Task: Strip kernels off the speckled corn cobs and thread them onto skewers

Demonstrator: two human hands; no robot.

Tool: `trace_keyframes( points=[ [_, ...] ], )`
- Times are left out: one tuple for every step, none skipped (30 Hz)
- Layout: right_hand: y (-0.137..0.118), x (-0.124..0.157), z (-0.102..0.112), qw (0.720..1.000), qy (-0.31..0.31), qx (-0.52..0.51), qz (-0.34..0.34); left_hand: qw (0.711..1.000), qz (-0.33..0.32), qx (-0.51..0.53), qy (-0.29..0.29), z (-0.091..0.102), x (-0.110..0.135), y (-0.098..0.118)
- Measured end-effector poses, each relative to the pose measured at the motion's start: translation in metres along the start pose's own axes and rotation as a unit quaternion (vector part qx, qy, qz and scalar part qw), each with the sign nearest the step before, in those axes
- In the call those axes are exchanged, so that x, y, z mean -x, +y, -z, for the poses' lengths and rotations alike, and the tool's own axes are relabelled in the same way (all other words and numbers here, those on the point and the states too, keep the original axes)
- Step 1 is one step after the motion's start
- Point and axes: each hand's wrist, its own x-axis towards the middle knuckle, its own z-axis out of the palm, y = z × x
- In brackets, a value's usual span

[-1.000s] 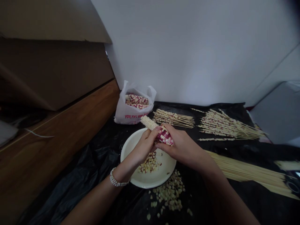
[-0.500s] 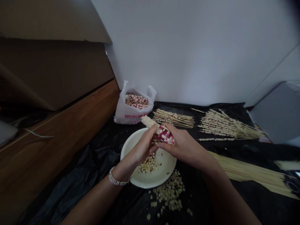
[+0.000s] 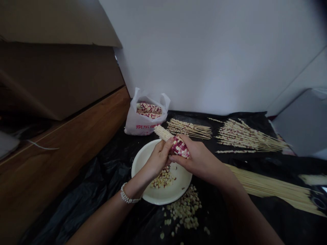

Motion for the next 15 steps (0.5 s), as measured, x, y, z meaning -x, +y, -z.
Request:
trace_keyframes(
  points=[
    [0.0001, 0.0000, 0.0005, 1.000, -0.001, 0.001, 0.001, 1.000, 0.003, 0.006, 0.000, 0.0000, 0.0004, -0.0003],
    [0.0002, 0.0001, 0.0009, 1.000, -0.003, 0.003, 0.003, 1.000, 0.011, 0.015, -0.003, 0.0000, 0.0008, -0.0005],
    [0.0000, 0.0001, 0.0012, 1.000, -0.004, 0.005, 0.005, 0.999, 0.020, 0.026, -0.008, 0.0000, 0.0009, -0.0008],
    [-0.0003, 0.0001, 0.0014, 1.000, -0.005, 0.007, 0.007, 0.999, 0.027, 0.037, -0.013, -0.0002, 0.0009, -0.0009],
    [-0.0007, 0.0001, 0.0014, 1.000, -0.006, 0.009, 0.008, 0.998, 0.031, 0.047, -0.019, -0.0004, 0.0008, -0.0010],
    [-0.0011, 0.0002, 0.0013, 1.000, -0.006, 0.011, 0.009, 0.998, 0.031, 0.054, -0.025, -0.0008, 0.0004, -0.0010],
    [-0.0016, 0.0002, 0.0011, 1.000, -0.008, 0.012, 0.010, 0.997, 0.028, 0.061, -0.029, -0.0011, -0.0001, -0.0009],
    [-0.0021, 0.0003, 0.0009, 1.000, -0.008, 0.014, 0.010, 0.997, 0.024, 0.065, -0.030, -0.0014, -0.0007, -0.0008],
    [-0.0024, 0.0005, 0.0007, 1.000, -0.008, 0.015, 0.010, 0.997, 0.020, 0.067, -0.028, -0.0016, -0.0014, -0.0007],
    [-0.0027, 0.0006, 0.0005, 1.000, -0.007, 0.016, 0.010, 0.997, 0.017, 0.064, -0.026, -0.0016, -0.0020, -0.0007],
    [-0.0028, 0.0008, 0.0003, 1.000, -0.006, 0.016, 0.009, 0.998, 0.015, 0.057, -0.023, -0.0013, -0.0025, -0.0006],
    [-0.0028, 0.0010, 0.0002, 1.000, -0.006, 0.014, 0.007, 0.999, 0.012, 0.045, -0.019, -0.0009, -0.0028, -0.0005],
    [-0.0027, 0.0011, 0.0002, 1.000, -0.007, 0.010, 0.005, 0.999, 0.008, 0.032, -0.015, -0.0004, -0.0028, -0.0003],
    [-0.0025, 0.0011, 0.0002, 1.000, -0.007, 0.006, 0.003, 1.000, 0.005, 0.019, -0.013, 0.0001, -0.0025, 0.0000],
    [-0.0023, 0.0010, 0.0002, 1.000, -0.007, 0.002, 0.000, 1.000, 0.003, 0.010, -0.009, 0.0006, -0.0019, 0.0002]
  ],
)
